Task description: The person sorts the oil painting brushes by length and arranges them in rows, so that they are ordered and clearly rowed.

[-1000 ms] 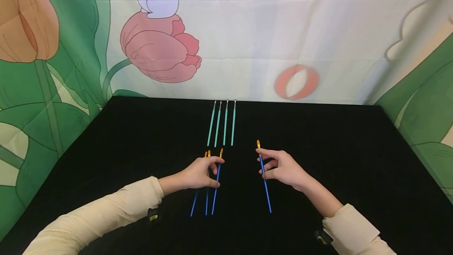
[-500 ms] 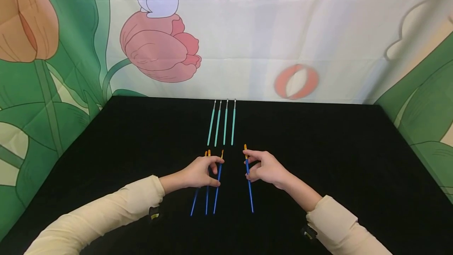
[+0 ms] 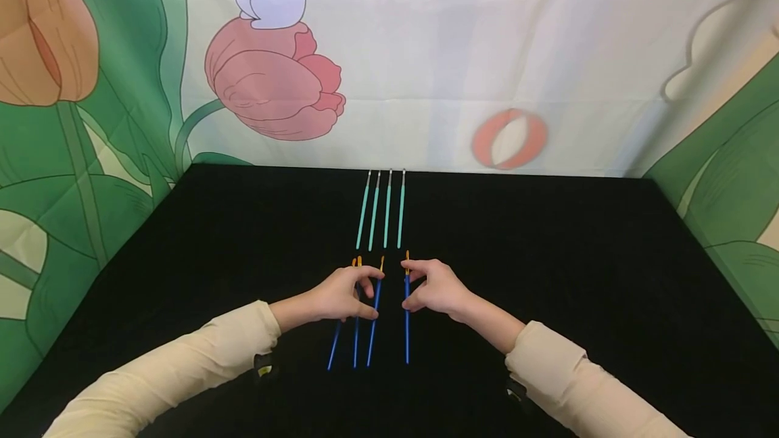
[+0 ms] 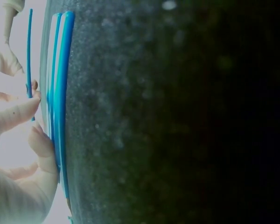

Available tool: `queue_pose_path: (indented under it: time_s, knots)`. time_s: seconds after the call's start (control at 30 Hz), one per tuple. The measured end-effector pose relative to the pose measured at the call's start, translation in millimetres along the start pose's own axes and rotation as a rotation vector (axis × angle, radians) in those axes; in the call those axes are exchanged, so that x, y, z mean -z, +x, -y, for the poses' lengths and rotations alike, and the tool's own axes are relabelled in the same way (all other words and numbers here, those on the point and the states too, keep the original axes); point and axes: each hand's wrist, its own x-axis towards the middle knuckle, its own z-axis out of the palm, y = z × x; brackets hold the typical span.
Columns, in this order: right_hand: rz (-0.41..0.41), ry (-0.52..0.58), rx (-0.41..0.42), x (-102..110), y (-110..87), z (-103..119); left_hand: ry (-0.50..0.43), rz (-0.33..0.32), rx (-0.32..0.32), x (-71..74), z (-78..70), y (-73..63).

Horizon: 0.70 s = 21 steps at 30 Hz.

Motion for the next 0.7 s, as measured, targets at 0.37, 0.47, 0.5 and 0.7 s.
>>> queue_pose_path:
  time_s: [0.37, 0.47, 0.5, 0.7]
  knots:
    - [-0.032, -0.109, -0.042, -13.0, 8.1, 0.4, 0.013, 0.006, -0.016, 2.0, -0.1, -1.0]
    - [-0.044, -0.144, -0.04, -15.4, 9.0, 0.7, 0.01, 0.0, -0.038, 4.4, -0.2, -2.8]
    - [-0.047, -0.153, -0.039, -15.8, 9.2, 1.1, 0.007, -0.004, -0.045, 5.2, 0.2, -3.2]
    - [-0.028, -0.133, -0.032, -13.4, 7.9, 3.8, -0.051, -0.031, -0.057, 12.4, 0.7, -8.1]
